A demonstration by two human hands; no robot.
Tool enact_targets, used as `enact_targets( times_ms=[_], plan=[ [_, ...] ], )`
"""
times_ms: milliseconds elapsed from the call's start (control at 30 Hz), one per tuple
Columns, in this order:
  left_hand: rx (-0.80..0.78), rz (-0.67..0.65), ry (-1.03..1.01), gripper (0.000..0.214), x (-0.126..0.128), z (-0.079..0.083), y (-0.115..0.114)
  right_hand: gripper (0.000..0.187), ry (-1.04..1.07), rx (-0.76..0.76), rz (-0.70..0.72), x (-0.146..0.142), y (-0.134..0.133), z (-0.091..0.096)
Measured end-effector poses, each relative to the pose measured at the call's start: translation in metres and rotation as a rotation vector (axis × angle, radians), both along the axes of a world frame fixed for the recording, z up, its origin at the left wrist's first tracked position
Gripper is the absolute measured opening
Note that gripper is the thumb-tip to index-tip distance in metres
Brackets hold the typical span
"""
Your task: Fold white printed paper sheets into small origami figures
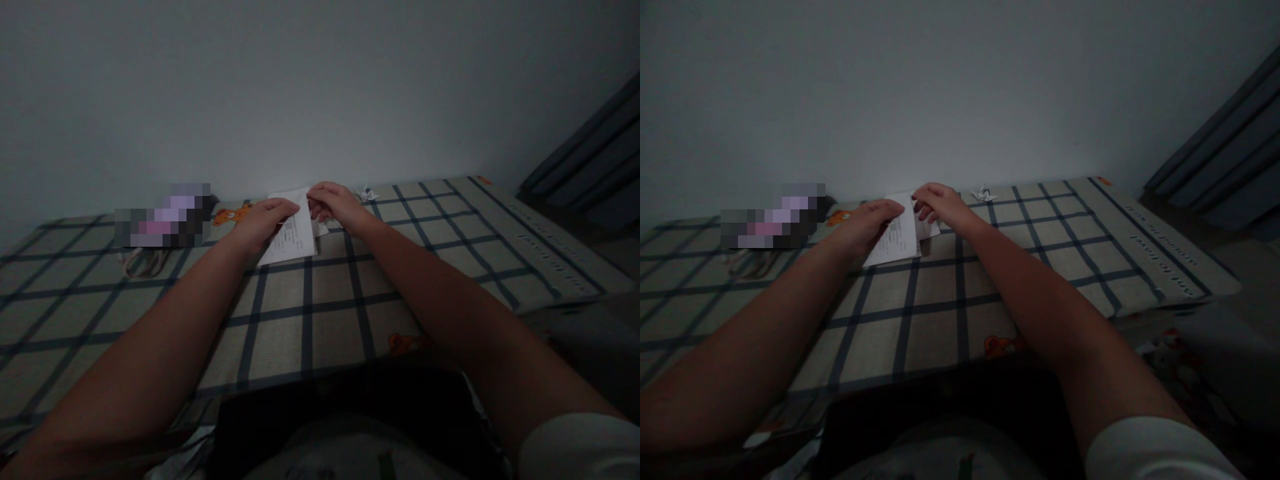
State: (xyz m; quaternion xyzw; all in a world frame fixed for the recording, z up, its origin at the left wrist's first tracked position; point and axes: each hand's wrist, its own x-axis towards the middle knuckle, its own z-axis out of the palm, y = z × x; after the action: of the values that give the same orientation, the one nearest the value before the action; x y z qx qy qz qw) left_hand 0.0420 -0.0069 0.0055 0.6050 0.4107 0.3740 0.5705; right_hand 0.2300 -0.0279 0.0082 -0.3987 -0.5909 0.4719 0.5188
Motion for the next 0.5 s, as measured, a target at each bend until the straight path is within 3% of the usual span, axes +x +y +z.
enact_targets(
  times_ms=[167, 500],
  plan=[
    [-0.029, -0.07, -0.069, 0.023, -0.0012, 0.0038, -0.0023, 0.027, 0.025, 0.08, 0.105, 0.0057, -0.0023, 0.0031],
    [-0.047, -0.061, -0.083, 0.03, -0.0028, 0.0082, -0.0029, 0.017, 0.15, -0.058, 0.14, 0.0011, 0.0008, -0.0032]
  ],
)
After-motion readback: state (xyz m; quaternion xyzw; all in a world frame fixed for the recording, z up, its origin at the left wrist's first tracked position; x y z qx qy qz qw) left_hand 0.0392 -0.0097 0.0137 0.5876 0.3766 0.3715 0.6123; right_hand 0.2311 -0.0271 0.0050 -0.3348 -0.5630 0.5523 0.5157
